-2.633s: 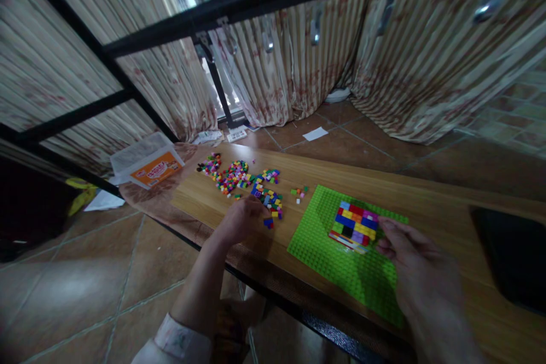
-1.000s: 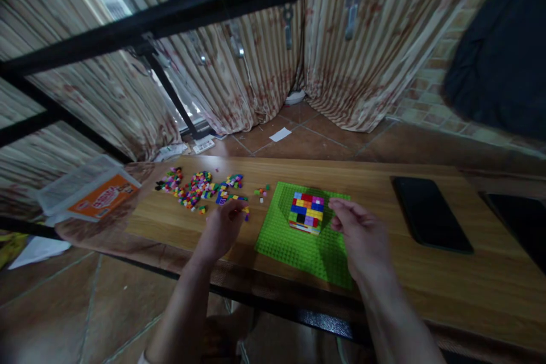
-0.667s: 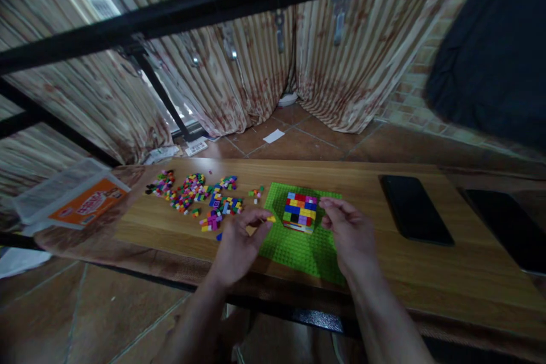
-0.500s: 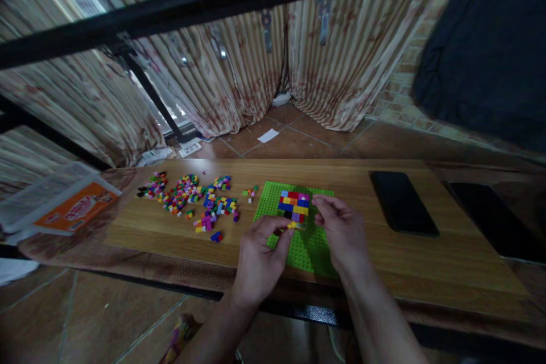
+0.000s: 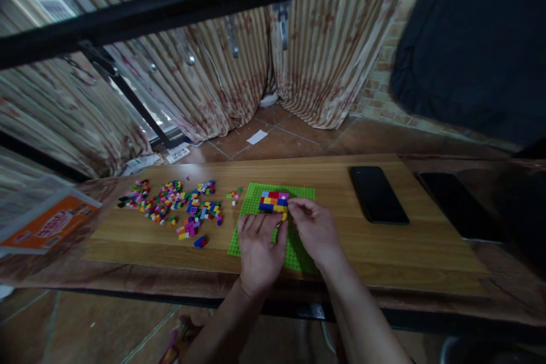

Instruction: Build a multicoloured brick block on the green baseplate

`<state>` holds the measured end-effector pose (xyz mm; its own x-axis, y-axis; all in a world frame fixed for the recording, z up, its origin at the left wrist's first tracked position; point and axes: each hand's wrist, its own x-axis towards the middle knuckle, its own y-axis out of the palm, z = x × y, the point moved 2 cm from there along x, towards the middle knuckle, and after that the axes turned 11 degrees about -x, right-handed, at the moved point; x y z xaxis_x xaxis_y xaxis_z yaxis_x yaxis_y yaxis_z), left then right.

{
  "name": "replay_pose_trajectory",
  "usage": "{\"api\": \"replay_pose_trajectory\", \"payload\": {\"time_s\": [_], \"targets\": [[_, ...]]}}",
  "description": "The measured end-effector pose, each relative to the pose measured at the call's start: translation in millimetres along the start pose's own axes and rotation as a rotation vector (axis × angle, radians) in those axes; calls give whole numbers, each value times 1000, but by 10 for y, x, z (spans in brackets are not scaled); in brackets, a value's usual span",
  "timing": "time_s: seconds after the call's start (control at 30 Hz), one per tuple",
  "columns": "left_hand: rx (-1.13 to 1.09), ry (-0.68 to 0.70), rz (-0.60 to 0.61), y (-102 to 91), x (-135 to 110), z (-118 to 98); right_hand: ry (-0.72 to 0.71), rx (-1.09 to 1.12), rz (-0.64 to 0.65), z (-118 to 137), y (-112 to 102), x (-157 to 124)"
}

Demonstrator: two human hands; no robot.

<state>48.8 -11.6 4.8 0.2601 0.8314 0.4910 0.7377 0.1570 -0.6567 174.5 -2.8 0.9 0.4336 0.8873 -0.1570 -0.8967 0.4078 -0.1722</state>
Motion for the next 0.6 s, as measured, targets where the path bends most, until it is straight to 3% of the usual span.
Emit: {"api": "replay_pose_trajectory", "payload": {"time_s": [0.27, 0.6], "targets": [[54, 0, -58, 27, 9, -28, 65, 45, 98, -52, 8, 2], [-8, -58, -89, 25, 17, -7, 136, 130, 114, -66, 27, 9]]}}
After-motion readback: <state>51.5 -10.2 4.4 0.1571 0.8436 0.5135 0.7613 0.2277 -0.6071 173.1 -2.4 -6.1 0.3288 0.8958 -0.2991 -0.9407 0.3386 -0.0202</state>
